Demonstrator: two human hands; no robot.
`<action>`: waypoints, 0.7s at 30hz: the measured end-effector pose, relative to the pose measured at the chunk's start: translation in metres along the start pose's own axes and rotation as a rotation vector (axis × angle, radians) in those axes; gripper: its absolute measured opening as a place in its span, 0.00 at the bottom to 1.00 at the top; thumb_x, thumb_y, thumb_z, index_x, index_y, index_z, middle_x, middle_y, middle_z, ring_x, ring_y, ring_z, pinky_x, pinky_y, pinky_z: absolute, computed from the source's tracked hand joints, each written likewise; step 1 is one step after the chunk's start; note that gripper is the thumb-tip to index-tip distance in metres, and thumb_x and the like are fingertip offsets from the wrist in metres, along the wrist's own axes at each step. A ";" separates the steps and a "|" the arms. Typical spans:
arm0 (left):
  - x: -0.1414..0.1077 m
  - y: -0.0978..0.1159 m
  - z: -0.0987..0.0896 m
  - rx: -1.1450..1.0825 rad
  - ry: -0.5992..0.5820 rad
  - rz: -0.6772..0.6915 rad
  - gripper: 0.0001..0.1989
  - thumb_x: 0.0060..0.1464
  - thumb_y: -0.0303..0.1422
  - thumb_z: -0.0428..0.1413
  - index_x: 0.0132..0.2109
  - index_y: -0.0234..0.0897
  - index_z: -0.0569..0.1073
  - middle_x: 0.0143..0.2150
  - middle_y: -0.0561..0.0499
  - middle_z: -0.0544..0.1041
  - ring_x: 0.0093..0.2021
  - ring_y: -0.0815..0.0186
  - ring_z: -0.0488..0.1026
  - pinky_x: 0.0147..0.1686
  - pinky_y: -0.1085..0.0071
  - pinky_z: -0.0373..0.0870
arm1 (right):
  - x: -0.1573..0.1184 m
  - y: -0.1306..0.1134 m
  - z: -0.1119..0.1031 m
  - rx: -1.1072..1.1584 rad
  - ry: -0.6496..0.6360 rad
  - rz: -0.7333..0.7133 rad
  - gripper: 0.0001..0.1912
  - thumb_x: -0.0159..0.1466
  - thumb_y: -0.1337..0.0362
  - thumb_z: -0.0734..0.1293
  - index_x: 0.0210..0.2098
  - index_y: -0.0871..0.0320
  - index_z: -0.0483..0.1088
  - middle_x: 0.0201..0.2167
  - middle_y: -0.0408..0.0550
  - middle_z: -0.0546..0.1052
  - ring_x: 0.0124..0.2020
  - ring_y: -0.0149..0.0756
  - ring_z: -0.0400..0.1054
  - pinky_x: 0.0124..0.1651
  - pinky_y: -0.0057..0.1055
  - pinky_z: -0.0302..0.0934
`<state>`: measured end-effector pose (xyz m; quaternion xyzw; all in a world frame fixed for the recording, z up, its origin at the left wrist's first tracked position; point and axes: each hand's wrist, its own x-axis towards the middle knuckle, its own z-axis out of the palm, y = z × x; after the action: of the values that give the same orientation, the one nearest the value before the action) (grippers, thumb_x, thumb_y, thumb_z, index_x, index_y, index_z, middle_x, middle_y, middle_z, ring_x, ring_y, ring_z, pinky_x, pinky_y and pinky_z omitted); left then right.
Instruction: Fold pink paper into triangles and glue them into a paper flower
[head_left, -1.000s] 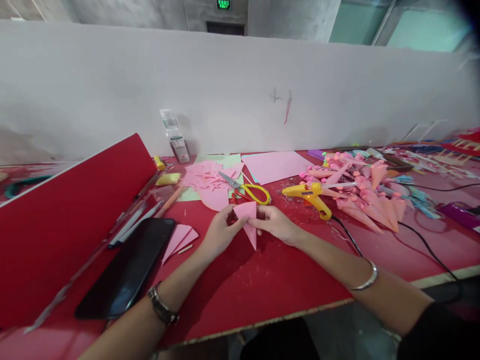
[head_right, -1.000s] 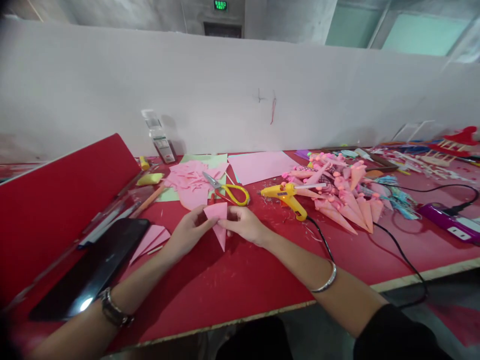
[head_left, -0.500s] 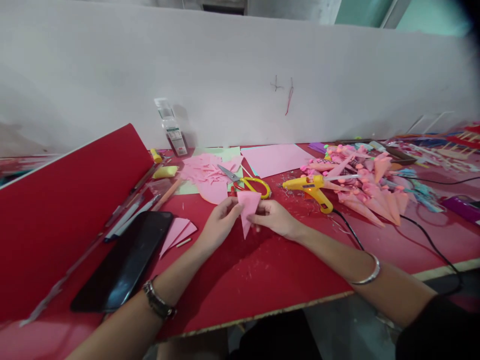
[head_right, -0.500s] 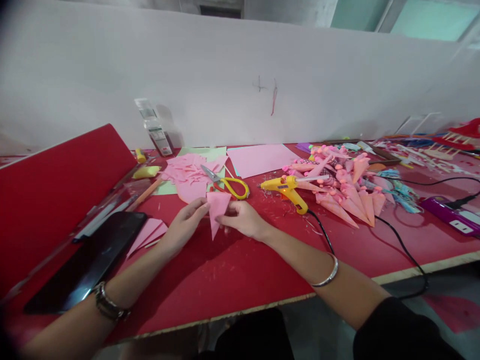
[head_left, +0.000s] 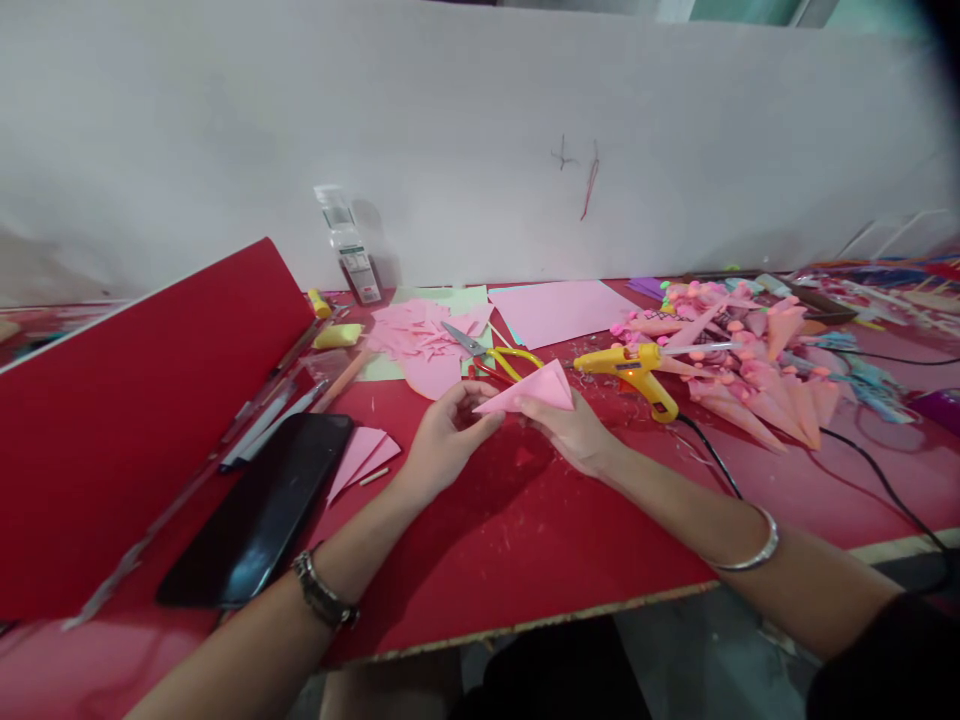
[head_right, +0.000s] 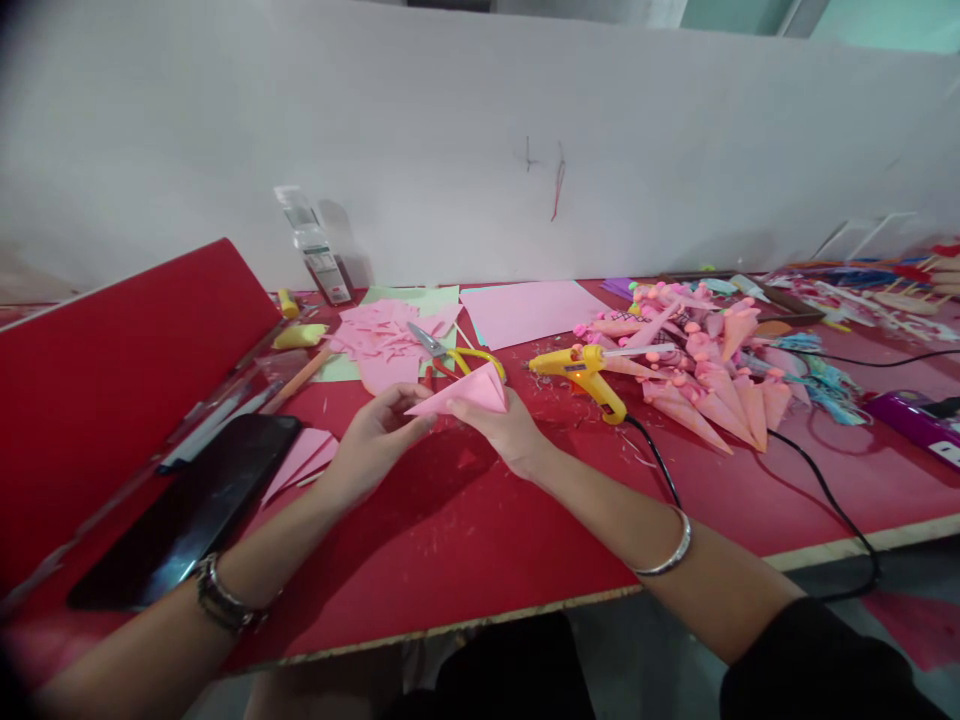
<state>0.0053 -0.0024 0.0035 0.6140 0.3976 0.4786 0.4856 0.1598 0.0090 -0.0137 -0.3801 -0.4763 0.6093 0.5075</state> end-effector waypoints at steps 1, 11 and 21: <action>0.000 0.001 0.000 -0.012 0.018 -0.008 0.07 0.45 0.32 0.55 0.33 0.35 0.67 0.30 0.55 0.68 0.30 0.73 0.65 0.31 0.77 0.61 | 0.000 0.000 0.000 0.013 -0.001 0.008 0.13 0.48 0.59 0.70 0.31 0.58 0.69 0.27 0.44 0.71 0.29 0.30 0.65 0.36 0.31 0.62; 0.000 0.005 0.000 0.056 0.179 -0.058 0.08 0.44 0.35 0.57 0.25 0.34 0.72 0.21 0.56 0.70 0.24 0.73 0.65 0.28 0.77 0.60 | 0.001 0.001 0.001 -0.069 0.003 -0.039 0.12 0.49 0.57 0.68 0.27 0.59 0.68 0.24 0.45 0.70 0.27 0.29 0.63 0.32 0.30 0.60; 0.000 0.003 -0.001 0.003 0.177 -0.070 0.09 0.45 0.36 0.57 0.31 0.35 0.76 0.24 0.52 0.75 0.23 0.73 0.64 0.29 0.75 0.62 | 0.001 -0.002 0.001 -0.099 0.058 -0.082 0.10 0.51 0.58 0.67 0.25 0.59 0.68 0.22 0.44 0.70 0.25 0.29 0.63 0.32 0.31 0.59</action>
<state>0.0047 -0.0024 0.0066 0.5558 0.4609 0.5132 0.4639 0.1595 0.0095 -0.0112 -0.4025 -0.5060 0.5523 0.5262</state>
